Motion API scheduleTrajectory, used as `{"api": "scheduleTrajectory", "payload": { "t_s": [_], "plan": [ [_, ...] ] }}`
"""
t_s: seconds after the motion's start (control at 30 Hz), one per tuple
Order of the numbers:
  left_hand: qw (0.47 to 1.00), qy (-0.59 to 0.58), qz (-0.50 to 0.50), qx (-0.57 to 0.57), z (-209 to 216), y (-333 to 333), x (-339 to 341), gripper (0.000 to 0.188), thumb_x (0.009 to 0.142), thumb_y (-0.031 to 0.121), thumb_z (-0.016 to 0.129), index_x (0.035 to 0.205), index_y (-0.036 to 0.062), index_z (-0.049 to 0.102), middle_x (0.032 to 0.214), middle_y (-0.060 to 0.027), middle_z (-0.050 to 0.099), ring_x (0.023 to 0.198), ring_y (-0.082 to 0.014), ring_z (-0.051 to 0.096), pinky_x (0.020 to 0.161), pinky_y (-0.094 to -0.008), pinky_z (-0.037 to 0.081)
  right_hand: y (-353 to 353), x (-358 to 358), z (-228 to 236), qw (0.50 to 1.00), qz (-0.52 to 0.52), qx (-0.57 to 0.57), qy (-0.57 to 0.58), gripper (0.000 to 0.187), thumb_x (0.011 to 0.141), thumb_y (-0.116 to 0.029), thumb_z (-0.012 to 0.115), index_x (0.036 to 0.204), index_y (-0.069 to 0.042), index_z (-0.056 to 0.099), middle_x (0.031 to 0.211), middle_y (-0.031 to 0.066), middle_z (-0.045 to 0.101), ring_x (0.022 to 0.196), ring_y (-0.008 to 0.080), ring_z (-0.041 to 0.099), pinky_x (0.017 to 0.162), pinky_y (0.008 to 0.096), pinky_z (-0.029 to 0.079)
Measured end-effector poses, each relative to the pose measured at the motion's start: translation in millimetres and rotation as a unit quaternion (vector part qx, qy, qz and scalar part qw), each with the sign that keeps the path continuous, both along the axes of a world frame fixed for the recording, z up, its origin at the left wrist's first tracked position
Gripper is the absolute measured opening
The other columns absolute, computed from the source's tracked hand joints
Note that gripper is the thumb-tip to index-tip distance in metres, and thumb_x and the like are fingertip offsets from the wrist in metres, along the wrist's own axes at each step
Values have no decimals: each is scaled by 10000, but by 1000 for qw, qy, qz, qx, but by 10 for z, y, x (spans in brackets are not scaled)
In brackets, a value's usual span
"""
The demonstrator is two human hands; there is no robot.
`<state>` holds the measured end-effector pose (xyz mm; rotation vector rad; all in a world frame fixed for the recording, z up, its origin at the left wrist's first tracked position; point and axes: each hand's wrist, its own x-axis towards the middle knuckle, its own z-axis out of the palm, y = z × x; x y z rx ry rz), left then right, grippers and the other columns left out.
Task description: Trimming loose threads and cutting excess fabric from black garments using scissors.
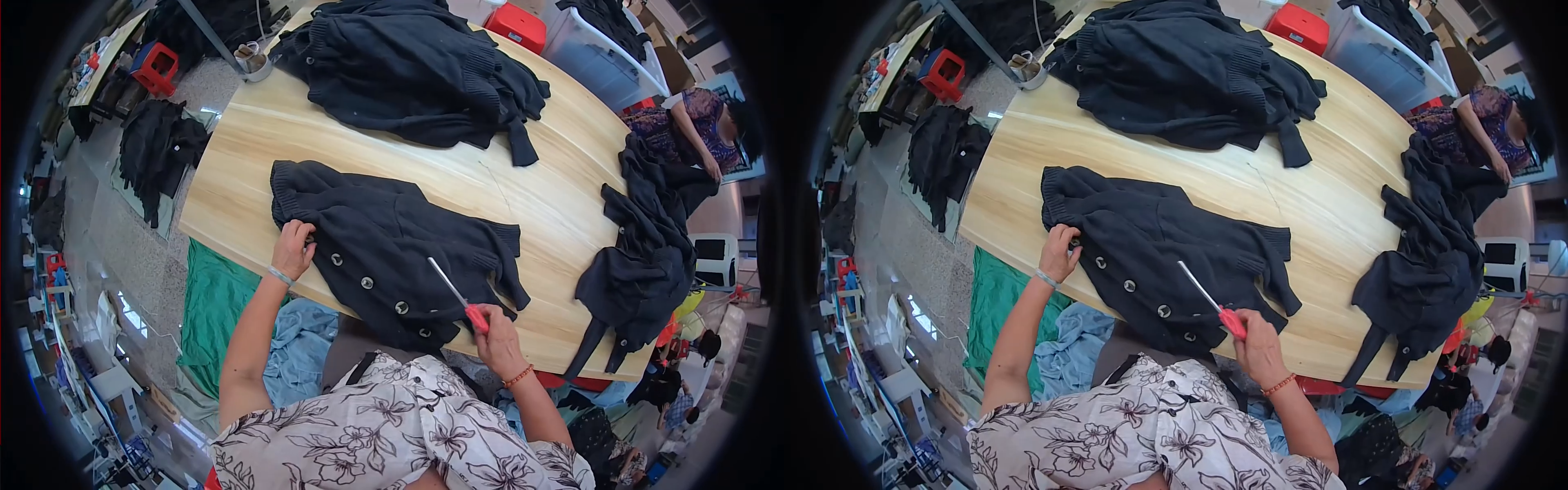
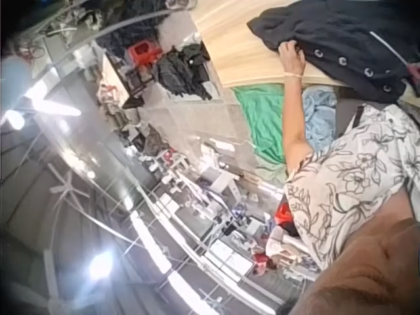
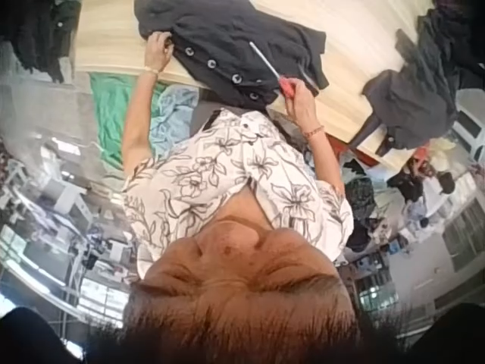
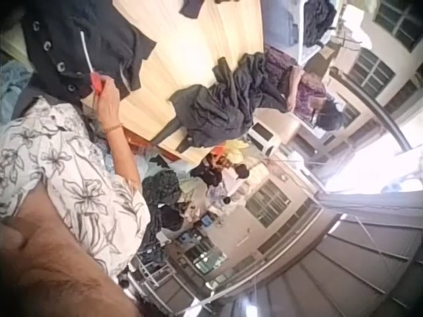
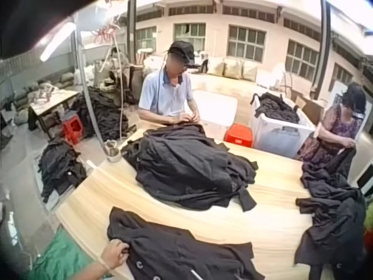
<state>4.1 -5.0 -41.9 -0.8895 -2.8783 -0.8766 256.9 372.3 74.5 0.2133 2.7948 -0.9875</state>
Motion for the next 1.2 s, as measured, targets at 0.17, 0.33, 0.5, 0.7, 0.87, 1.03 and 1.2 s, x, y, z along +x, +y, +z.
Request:
{"api": "scheduleTrajectory", "payload": {
  "t_s": [0.17, 0.33, 0.5, 0.7, 0.87, 1.03, 1.2],
  "plan": [
    [995, -77, -12, 58, -70, 0, -106, 265, 711, -48, 664, 950, 39, 586, 885, -115, 549, 843, -298, 581, 726, -368, 493, -435, -474, -25, 991, 132, -34, 3, 357, 841, -152, 695, 1173, -94, 576, 962, 116, 631, 823, 311, 589, 726, 412, 473],
    [928, -316, 42, 194, -245, -173, -272, 134, 802, -36, 664, 921, 21, 641, 830, -28, 619, 706, -132, 602, 655, -259, 502, -921, -848, -283, 987, 132, -25, -89, 194, 875, -197, 634, 974, -51, 553, 801, 171, 655, 783, 358, 652, 682, 464, 513],
    [794, -498, 53, 344, -203, -230, -467, 142, 875, -5, 649, 1015, 15, 658, 915, -21, 675, 777, -68, 605, 687, -212, 485, -1225, -1237, -301, 984, 155, -33, -82, 235, 909, -233, 603, 948, -13, 530, 700, 203, 645, 688, 399, 654, 630, 485, 514],
    [945, -156, 159, 238, 190, 148, -438, 167, 836, 33, 702, 997, 29, 654, 837, -47, 648, 723, -142, 605, 646, -261, 475, -984, -1265, -237, 981, 141, -85, -102, 347, 878, -166, 628, 1213, -110, 552, 929, 160, 663, 893, 353, 638, 773, 450, 510],
    [989, -56, -69, 120, 242, 323, 266, 334, 717, 33, 750, 1021, 44, 612, 988, -131, 585, 883, -339, 591, 780, -396, 497, -764, -971, -124, 984, 139, -26, -107, 334, 858, -144, 629, 1182, -101, 561, 915, 153, 671, 891, 344, 646, 766, 435, 520],
    [975, -165, -7, 146, -100, 345, 396, 264, 712, -75, 670, 929, 30, 561, 934, -136, 508, 806, -320, 577, 703, -368, 495, -729, -774, -87, 976, 159, 24, -145, 272, 874, -221, 634, 1098, -81, 573, 807, 168, 671, 784, 354, 663, 692, 448, 522],
    [950, -261, -25, 172, -57, 303, 269, 125, 735, -48, 633, 824, 33, 600, 884, -91, 524, 736, -254, 566, 631, -317, 469, -935, -859, -102, 974, 156, -1, -163, 304, 896, -301, 632, 1092, -75, 579, 715, 198, 645, 709, 401, 646, 651, 489, 497]
  ]
}}
